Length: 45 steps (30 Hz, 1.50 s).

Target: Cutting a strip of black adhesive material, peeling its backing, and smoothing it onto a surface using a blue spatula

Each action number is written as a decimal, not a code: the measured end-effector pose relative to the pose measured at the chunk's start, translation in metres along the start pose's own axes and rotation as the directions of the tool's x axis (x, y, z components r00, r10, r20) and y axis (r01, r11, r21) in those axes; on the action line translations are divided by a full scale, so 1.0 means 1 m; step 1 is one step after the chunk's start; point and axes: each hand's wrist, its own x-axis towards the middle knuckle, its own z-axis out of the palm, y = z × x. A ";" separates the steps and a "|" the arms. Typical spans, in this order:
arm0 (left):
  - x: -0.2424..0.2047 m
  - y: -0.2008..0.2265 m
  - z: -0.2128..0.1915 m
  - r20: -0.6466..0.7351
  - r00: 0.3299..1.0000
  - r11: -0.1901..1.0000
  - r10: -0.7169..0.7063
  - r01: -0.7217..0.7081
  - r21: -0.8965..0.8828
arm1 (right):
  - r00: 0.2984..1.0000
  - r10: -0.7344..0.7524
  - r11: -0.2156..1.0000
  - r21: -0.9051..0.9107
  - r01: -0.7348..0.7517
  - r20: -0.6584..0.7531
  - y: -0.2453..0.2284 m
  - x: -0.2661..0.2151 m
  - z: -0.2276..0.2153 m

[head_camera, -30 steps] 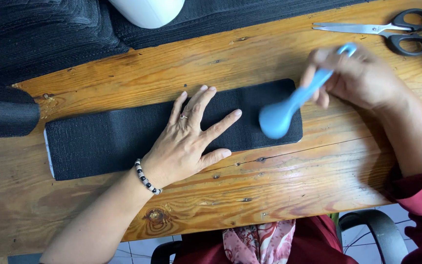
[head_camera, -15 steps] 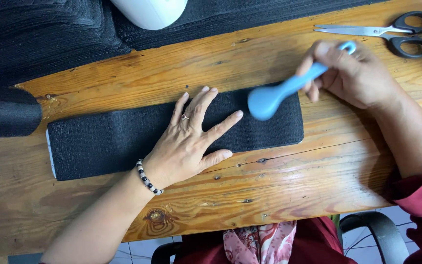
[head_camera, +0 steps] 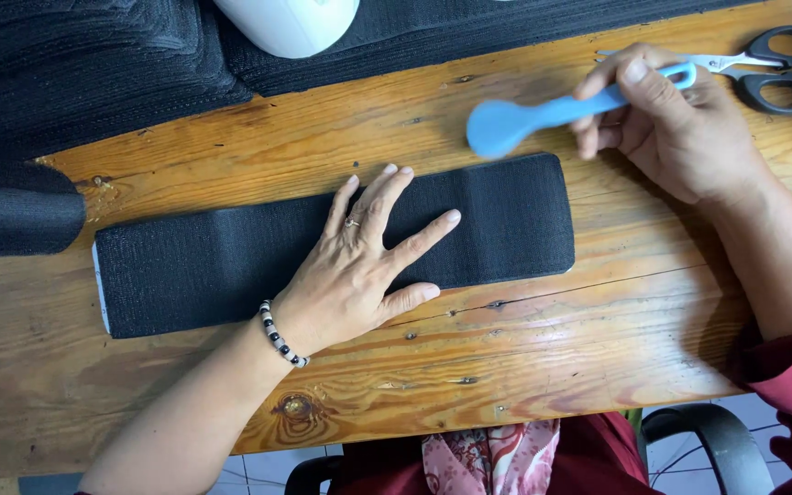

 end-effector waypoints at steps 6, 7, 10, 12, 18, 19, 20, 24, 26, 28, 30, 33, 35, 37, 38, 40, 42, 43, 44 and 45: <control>0.001 0.000 -0.001 0.002 1.000 1.000 -0.005 0.005 0.005 | 0.949 0.291 0.945 -0.189 -0.266 0.123 -0.003 -0.013 -0.008; 0.000 0.000 -0.001 0.005 1.000 1.000 -0.006 0.006 0.001 | 0.926 0.328 0.932 -0.222 -0.285 0.186 -0.004 -0.014 -0.008; 0.000 0.000 0.000 0.004 1.000 1.000 -0.007 0.007 -0.002 | 0.925 0.313 0.939 -0.218 -0.267 0.215 -0.002 -0.013 -0.018; 0.000 0.000 0.001 0.000 1.000 1.000 -0.006 0.006 -0.004 | 0.947 0.265 0.956 -0.180 -0.233 0.181 -0.001 -0.010 -0.022; 0.000 0.000 0.001 0.001 1.000 1.000 -0.009 0.009 0.005 | 0.992 0.014 0.998 -0.052 -0.021 -0.126 -0.006 -0.001 -0.020; 0.000 0.000 0.001 -0.002 1.000 1.000 -0.009 0.009 0.003 | 0.994 0.075 0.996 -0.036 -0.078 -0.081 -0.004 -0.002 -0.025; 0.000 0.000 0.001 -0.006 1.000 1.000 -0.008 0.008 0.002 | 0.990 0.134 0.991 -0.024 -0.135 -0.035 -0.002 -0.003 -0.029; 0.000 0.000 0.001 -0.007 1.000 1.000 -0.014 0.014 0.006 | 0.936 0.304 0.946 -0.170 -0.275 0.179 0.003 -0.011 -0.036; -0.001 0.001 0.002 -0.016 1.000 1.000 -0.013 0.013 -0.002 | 0.945 0.267 0.957 -0.168 -0.237 0.187 -0.003 -0.013 -0.027; -0.001 0.000 0.003 -0.018 1.000 1.000 -0.011 0.011 0.004 | 0.977 0.173 0.980 -0.123 -0.158 0.125 0.000 -0.009 -0.027; -0.001 0.000 0.005 -0.020 1.000 1.000 -0.006 0.006 0.008 | 0.995 0.080 0.994 -0.084 -0.075 0.056 0.001 -0.005 -0.027; -0.001 0.002 0.007 -0.020 1.000 1.000 -0.007 0.007 0.024 | 0.999 -0.027 0.997 -0.079 0.023 -0.045 0.001 -0.002 -0.025; 0.000 0.000 0.007 -0.027 1.000 0.999 -0.004 0.005 0.041 | 0.999 0.016 1.000 -0.026 -0.017 -0.042 0.000 0.000 -0.027; -0.001 0.001 0.008 -0.036 0.999 0.999 -0.009 0.010 0.035 | 0.994 0.097 0.995 -0.037 -0.095 0.046 0.004 -0.004 -0.032; 0.000 0.000 0.008 -0.042 0.999 1.000 -0.007 0.008 0.030 | 0.977 0.174 0.984 -0.052 -0.168 0.124 0.005 -0.004 -0.035; 0.000 0.001 0.006 -0.043 0.999 1.000 -0.014 0.015 0.023 | 0.977 0.161 0.987 -0.046 -0.156 0.141 0.004 -0.004 -0.032; 0.001 0.001 0.005 -0.043 0.999 1.000 -0.017 0.018 0.017 | 0.977 0.146 0.989 -0.038 -0.142 0.155 0.001 -0.003 -0.029; 0.002 0.000 0.006 -0.045 0.999 1.000 -0.016 0.017 0.020 | 0.984 0.094 0.996 -0.023 -0.092 0.152 -0.001 -0.002 -0.027; 0.001 0.001 0.006 -0.041 0.999 1.000 -0.014 0.015 0.022 | 0.988 0.045 0.999 -0.003 -0.045 0.146 -0.001 -0.003 -0.024; 0.002 0.001 0.004 -0.038 0.999 1.000 -0.015 0.016 0.023 | 0.988 0.045 0.999 0.000 -0.046 0.147 -0.001 0.001 -0.023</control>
